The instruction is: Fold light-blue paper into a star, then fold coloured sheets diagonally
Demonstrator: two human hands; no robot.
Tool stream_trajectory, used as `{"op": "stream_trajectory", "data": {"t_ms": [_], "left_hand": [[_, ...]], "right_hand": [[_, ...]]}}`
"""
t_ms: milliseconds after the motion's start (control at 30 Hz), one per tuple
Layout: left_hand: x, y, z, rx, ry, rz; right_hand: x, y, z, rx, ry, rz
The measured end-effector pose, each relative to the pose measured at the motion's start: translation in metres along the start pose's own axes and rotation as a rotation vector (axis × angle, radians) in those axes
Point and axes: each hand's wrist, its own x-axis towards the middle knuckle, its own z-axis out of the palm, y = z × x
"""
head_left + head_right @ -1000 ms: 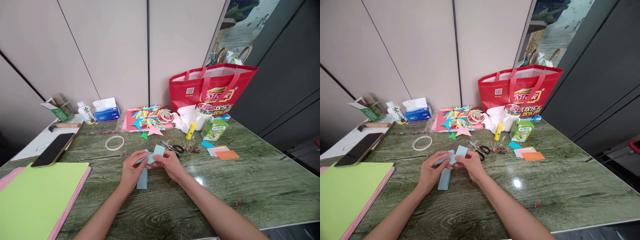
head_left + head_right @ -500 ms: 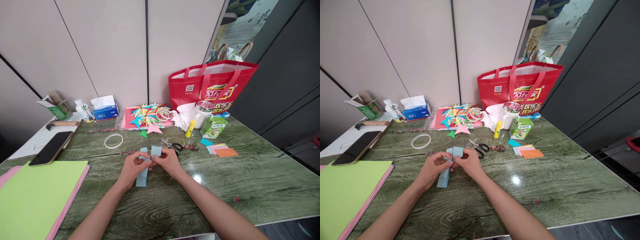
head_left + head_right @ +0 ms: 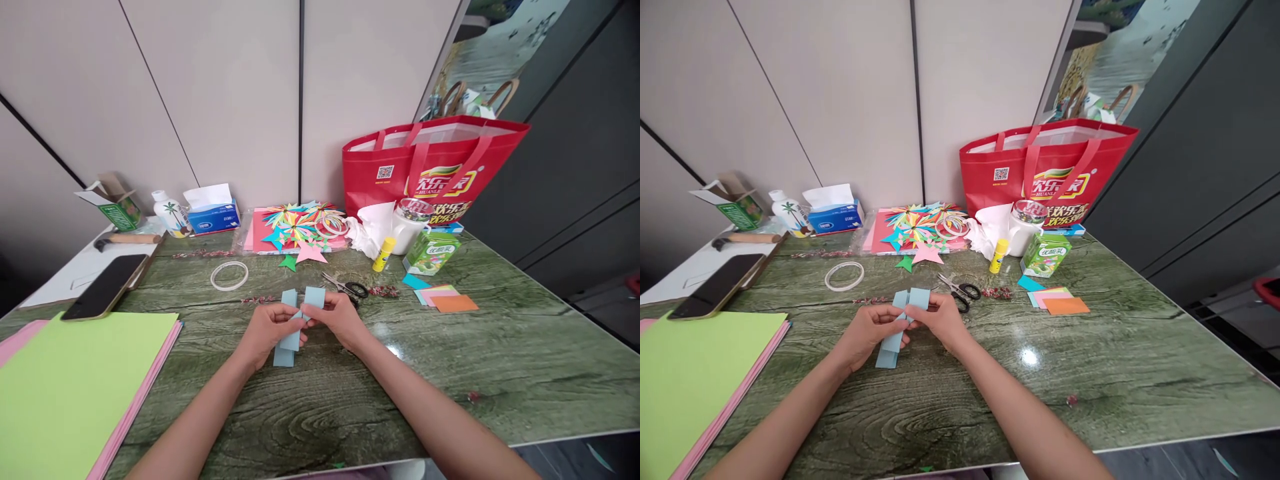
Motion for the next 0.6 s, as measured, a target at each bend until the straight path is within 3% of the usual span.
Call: {"op": "stream_trajectory", "data": {"t_ms": [600], "left_hand": [[0.0039, -0.0034, -0.0096, -0.055, -0.101, -0.135]], "right_hand": [[0.0026, 0.0037, -0.0054, -0.024, 0.026, 0.035]]}}
